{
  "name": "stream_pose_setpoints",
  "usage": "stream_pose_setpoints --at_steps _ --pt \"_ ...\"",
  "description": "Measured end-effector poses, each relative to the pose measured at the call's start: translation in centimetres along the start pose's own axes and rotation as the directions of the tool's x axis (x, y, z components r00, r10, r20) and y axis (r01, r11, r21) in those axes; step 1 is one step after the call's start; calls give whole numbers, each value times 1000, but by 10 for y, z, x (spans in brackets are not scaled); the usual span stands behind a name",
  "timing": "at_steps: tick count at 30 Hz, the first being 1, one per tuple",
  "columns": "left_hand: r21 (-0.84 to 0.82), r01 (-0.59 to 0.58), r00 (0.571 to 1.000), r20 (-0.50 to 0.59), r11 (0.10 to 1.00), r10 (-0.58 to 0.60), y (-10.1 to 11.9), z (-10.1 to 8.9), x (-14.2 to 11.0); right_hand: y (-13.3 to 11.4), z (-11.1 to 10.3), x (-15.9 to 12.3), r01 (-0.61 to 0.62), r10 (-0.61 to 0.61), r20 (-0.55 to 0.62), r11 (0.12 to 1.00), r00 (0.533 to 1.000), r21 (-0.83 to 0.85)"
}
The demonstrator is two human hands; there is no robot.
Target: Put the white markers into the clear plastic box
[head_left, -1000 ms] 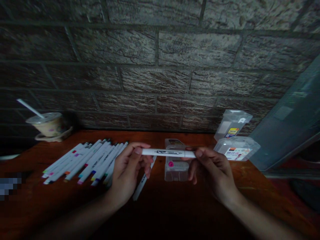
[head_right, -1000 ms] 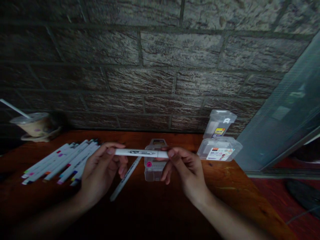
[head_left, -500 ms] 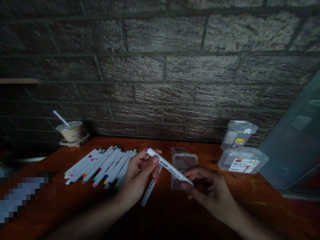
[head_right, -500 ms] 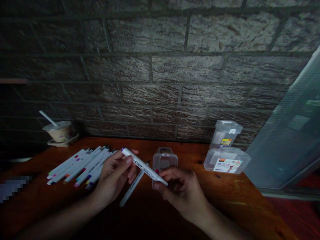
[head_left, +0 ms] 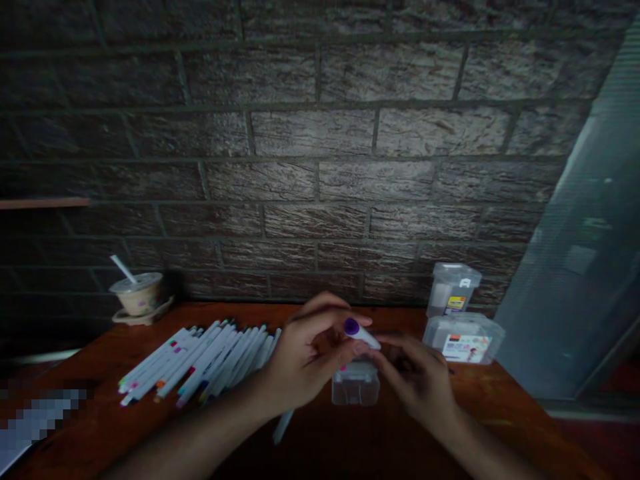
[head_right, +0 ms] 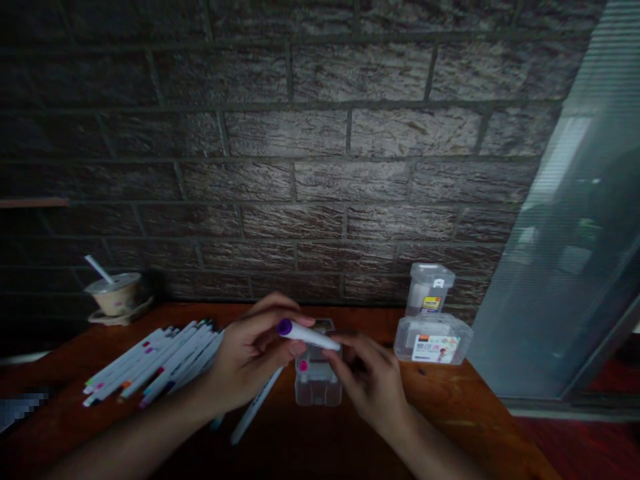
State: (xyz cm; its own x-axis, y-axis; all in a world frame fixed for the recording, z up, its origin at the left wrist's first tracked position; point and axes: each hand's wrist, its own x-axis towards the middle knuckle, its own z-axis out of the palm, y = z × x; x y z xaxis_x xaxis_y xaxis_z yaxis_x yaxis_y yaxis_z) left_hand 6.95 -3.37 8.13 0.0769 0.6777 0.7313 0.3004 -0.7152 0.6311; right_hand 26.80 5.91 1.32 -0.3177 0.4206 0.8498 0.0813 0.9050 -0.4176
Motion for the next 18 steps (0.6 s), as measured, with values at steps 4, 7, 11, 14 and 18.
stream_pose_setpoints --at_steps 4,7,11,14,18 --pt "6 3 1000 3 1000 -3 3 9 11 2 0 -1 -17 17 -9 1000 1000 26" --pt "-102 120 990 -57 987 -127 -2 13 13 2 2 -1 -56 57 -20 998 998 26" --pt "-188 216 971 -57 958 -230 -15 12 8 3 4 -2 -102 100 27 993 995 55" --pt "-172 269 961 -20 947 -277 -21 14 2 2 5 -5 -139 135 51 987 989 77" --pt "-123 312 949 4 942 -314 -24 17 -2 0 6 -8 -140 134 63 985 989 103"
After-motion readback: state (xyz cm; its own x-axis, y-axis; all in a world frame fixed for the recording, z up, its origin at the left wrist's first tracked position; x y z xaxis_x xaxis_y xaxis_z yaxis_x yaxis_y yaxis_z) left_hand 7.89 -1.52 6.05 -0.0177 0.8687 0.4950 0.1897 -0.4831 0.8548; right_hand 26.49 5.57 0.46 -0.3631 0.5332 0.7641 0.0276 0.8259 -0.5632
